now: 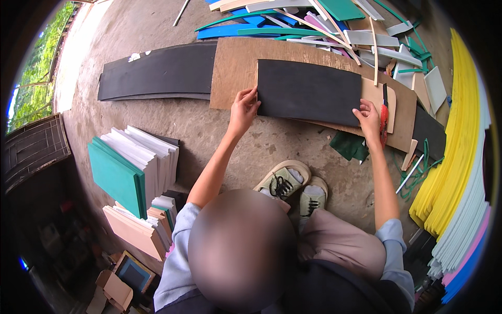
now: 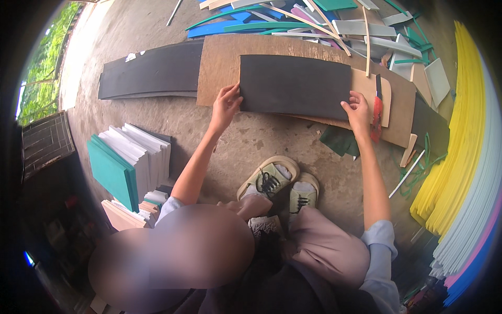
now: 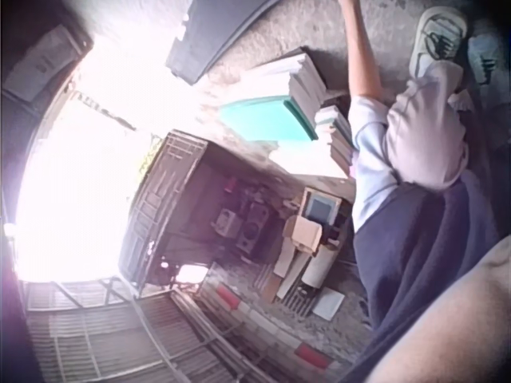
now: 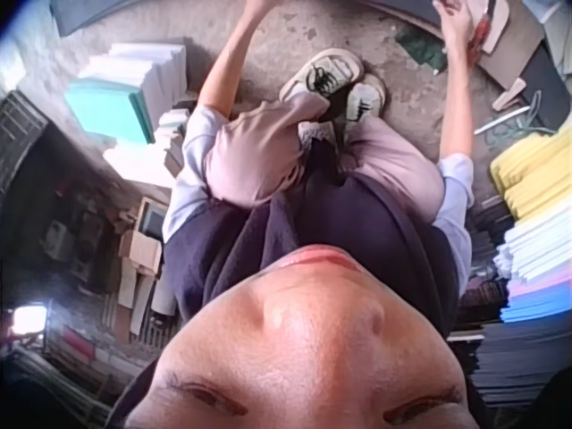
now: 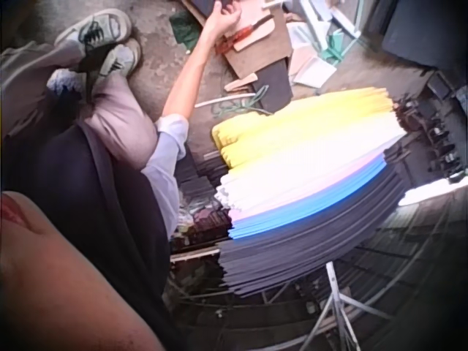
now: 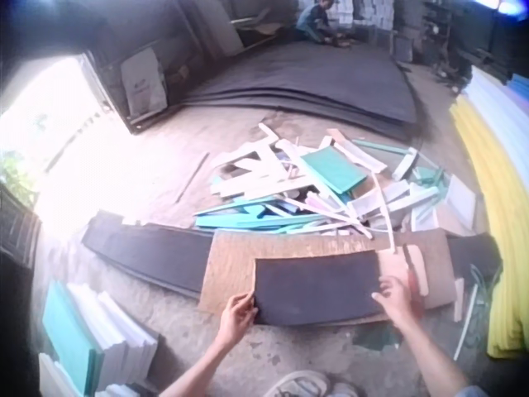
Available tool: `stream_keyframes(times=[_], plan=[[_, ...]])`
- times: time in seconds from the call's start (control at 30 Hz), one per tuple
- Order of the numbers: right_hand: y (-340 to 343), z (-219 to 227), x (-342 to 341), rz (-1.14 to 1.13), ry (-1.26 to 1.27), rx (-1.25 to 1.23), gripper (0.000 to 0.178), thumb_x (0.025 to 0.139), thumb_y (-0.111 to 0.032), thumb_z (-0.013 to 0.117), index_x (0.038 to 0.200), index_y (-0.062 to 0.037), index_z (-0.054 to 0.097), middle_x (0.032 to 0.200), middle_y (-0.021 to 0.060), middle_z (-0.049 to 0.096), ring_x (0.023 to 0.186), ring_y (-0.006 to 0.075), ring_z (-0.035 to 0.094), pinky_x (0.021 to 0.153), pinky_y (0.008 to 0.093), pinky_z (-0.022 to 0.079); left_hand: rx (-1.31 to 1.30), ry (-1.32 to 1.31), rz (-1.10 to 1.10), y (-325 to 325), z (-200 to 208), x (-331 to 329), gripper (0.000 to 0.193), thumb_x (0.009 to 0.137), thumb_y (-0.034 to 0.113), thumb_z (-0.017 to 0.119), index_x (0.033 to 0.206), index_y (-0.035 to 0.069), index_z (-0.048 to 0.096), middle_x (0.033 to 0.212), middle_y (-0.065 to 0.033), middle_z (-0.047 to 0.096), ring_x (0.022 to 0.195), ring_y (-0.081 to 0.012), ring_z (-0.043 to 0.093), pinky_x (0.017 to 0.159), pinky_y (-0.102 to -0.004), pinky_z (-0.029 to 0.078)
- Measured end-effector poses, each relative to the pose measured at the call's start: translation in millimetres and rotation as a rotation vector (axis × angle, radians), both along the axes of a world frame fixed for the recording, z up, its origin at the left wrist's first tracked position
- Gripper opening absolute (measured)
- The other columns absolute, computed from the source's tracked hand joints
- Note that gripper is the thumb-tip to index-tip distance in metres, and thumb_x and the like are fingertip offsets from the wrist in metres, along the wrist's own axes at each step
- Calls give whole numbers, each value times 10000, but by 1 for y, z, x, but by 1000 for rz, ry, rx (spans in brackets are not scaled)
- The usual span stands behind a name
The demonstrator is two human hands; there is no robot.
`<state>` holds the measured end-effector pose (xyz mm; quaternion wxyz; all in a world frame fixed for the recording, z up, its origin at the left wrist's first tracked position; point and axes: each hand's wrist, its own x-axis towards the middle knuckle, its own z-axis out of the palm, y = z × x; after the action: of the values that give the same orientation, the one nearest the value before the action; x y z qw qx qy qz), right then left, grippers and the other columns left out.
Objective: The person sits on the floor and uses a utility knife to cut rectangular pieces from black and beige cardboard sheets. They repeatedly align the sheets, cut along the edges, and stack the finished pieces. The person also handles a green plastic strip near the end.
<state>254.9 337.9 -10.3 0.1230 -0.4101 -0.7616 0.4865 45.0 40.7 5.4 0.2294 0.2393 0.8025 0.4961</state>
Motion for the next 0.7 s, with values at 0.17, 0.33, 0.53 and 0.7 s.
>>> stream_keyframes(times=[0.17, 0.33, 0.53, 0.7], plan=[[3, -5, -1, -17, 29, -56, 431, 700, -63, 677, 1096, -9, 515, 895, 56, 543, 693, 78, 511, 637, 209, 453, -53, -79, -6, -1, 6, -3, 424, 798, 30, 559, 1211, 85, 478, 1156, -96, 464, 1048, -181, 511, 824, -286, 490], [7, -8, -1, -6, 40, -83, 440, 701, -67, 678, 1107, -14, 517, 891, 53, 546, 723, 83, 520, 655, 203, 450, -56, -14, 14, -1, 3, -5, 444, 759, -1, 589, 1187, 80, 501, 1095, -98, 511, 956, -184, 571, 765, -270, 508], [10, 5, -3, -24, 5, -235, 422, 703, -77, 679, 1096, -28, 533, 907, 58, 557, 778, 104, 534, 703, 217, 444, -88, -11, -4, -2, 3, -10, 428, 755, 9, 594, 1172, 69, 515, 1055, -91, 545, 949, -183, 582, 799, -264, 481], [13, 16, -6, -27, -40, -311, 394, 704, -42, 663, 1080, -27, 542, 896, 66, 581, 792, 117, 547, 707, 231, 454, -124, 6, -10, 0, 2, -9, 436, 761, 24, 594, 1184, 79, 506, 1037, -81, 538, 927, -168, 576, 792, -267, 478]])
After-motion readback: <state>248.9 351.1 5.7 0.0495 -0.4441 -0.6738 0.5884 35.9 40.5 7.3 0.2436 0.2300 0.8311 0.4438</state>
